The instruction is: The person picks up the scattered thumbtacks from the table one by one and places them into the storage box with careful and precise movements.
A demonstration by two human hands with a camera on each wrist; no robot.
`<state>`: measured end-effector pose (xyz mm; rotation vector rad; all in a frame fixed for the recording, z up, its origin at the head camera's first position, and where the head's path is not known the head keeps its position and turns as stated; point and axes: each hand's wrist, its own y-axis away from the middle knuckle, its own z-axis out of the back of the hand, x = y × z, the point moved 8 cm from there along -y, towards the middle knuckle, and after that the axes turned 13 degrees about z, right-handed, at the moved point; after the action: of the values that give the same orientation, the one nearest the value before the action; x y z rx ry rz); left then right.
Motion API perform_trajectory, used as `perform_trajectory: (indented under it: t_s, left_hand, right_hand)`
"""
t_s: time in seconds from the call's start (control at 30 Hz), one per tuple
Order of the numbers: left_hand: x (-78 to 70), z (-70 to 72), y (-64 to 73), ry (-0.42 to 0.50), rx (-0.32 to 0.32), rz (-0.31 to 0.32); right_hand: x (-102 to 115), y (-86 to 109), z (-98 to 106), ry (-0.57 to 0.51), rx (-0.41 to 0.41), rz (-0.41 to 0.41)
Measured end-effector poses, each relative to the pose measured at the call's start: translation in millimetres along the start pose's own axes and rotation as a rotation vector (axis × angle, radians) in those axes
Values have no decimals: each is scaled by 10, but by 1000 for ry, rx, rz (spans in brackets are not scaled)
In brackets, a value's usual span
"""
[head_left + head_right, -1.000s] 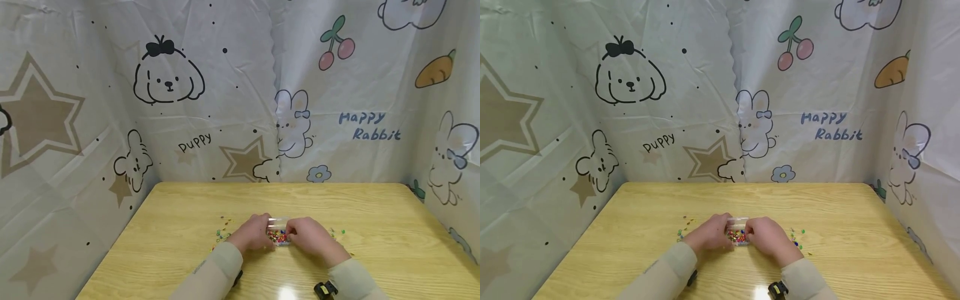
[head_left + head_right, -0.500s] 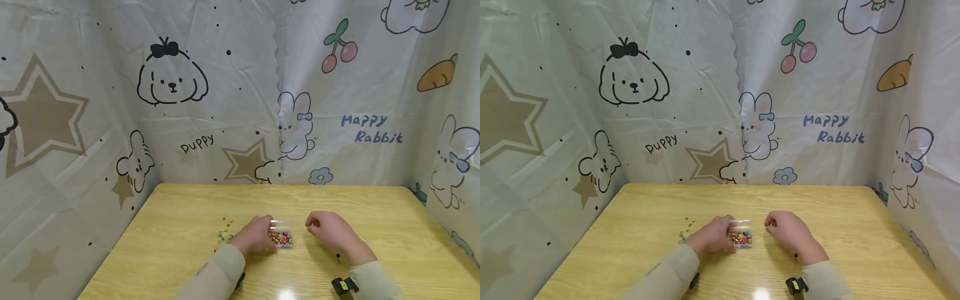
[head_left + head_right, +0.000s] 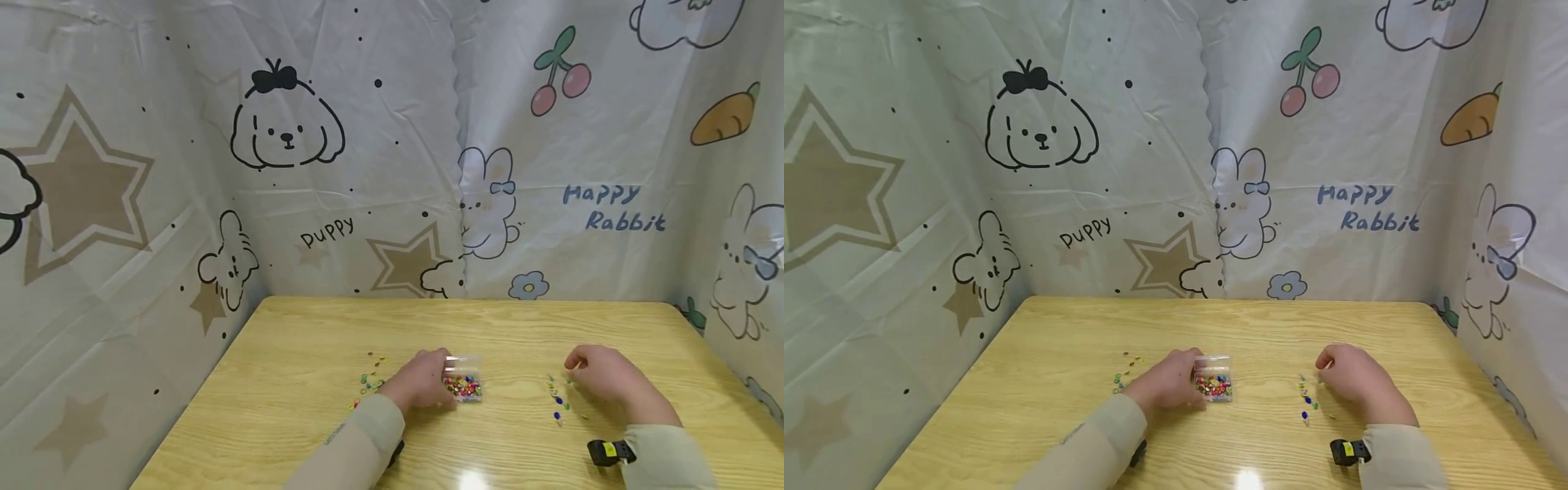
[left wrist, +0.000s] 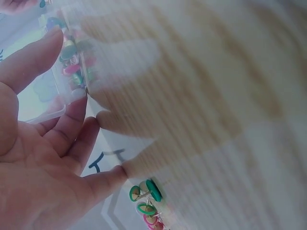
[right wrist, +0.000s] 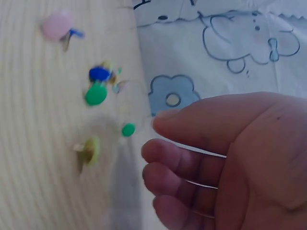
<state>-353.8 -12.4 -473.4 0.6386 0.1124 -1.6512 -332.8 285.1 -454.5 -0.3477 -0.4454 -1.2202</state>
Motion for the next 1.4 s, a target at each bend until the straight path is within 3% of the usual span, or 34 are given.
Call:
perform_trajectory:
  t_s: [0.2, 1.07, 1.4]
  left_hand:
    - [10, -19, -3, 0, 8, 14]
    - [8, -6, -8, -10, -5, 14]
    - [7, 8, 3, 4, -4, 28]
  right_hand:
    - [-116, 37, -74, -54, 24, -24]
    - [-88, -13, -136, 26, 18, -23]
    - [63, -20, -63, 80, 13, 12]
